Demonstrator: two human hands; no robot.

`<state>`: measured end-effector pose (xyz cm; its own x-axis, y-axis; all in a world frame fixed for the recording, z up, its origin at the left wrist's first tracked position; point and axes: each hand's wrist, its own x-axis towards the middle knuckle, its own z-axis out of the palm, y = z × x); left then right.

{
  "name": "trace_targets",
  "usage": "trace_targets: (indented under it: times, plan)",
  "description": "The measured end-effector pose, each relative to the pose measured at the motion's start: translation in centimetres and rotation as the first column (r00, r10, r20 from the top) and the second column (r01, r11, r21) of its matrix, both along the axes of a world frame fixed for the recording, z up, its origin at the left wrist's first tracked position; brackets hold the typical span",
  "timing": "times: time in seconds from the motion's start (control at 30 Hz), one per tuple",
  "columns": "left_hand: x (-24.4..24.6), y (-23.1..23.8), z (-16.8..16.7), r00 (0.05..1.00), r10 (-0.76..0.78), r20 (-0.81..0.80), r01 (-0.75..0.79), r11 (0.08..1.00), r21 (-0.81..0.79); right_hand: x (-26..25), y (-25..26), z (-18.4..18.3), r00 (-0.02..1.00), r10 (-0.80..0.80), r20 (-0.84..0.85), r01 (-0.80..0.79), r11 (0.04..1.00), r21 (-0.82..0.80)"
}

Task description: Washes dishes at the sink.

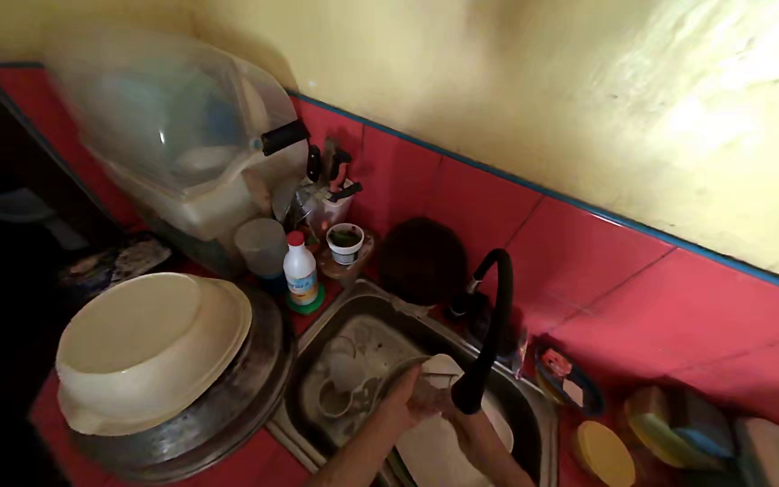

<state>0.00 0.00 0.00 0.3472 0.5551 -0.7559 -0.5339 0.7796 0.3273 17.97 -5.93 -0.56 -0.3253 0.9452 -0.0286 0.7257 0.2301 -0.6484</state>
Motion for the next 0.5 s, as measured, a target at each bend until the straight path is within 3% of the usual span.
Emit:
trace_targets:
  times: [0.07, 0.13, 0.17, 0.23, 0.27, 0.3, 0.33, 0.37, 0.43, 0.5]
  plan:
    - [-1.3, -1.9, 1.1, 0.984, 0.012, 0.179, -0.007, 1.000, -0.028, 0.5, 1.1, 2.5, 0.947, -0.130, -0.294, 0.106, 0.990, -0.094]
    - [-1.8, -4.2, 1.1, 0.943, -0.151, 0.297, 0.140, 0.989, 0.057, 0.4, 1.9, 3.0, 0.825, -0.234, -0.515, 0.136, 0.966, -0.220]
    - [-1.5, -5.1, 0.9, 0.930, -0.291, 0.225, 0.261, 0.953, 0.157, -0.2, 1.9, 2.8, 0.808, -0.320, -0.495, 0.201, 0.939, -0.278]
    - [-0.1, -6.3, 1.2, 0.857, -0.462, -0.229, 0.515, 0.792, 0.329, -2.3, 2.0, 2.8, 0.873, -0.456, -0.170, 0.389, 0.864, -0.319]
    - [0.8, -6.6, 1.4, 0.767, -0.446, -0.461, 0.615, 0.717, 0.330, -3.8, 1.9, 3.0, 0.875, -0.483, -0.026, 0.452, 0.837, -0.309]
    - [1.3, -6.8, 1.5, 0.691, -0.408, -0.597, 0.667, 0.677, 0.310, -5.3, 1.8, 3.3, 0.875, -0.481, 0.060, 0.478, 0.835, -0.272]
    - [1.6, -7.0, 1.5, 0.682, -0.376, -0.627, 0.659, 0.689, 0.303, -5.9, 1.6, 3.1, 0.872, -0.488, 0.036, 0.483, 0.845, -0.232]
    - [1.4, -6.9, 1.7, 0.740, -0.371, -0.561, 0.604, 0.734, 0.311, -5.6, 1.7, 2.7, 0.857, -0.504, -0.106, 0.473, 0.851, -0.227]
    - [0.4, -7.0, 1.9, 0.924, -0.336, -0.183, 0.380, 0.861, 0.338, -3.4, 2.0, 1.7, 0.700, -0.518, -0.492, 0.335, 0.846, -0.414]
    - [-0.2, -7.1, 1.5, 0.949, -0.268, 0.167, 0.219, 0.939, 0.265, -2.3, 2.1, 1.2, 0.555, -0.565, -0.611, 0.232, 0.810, -0.539]
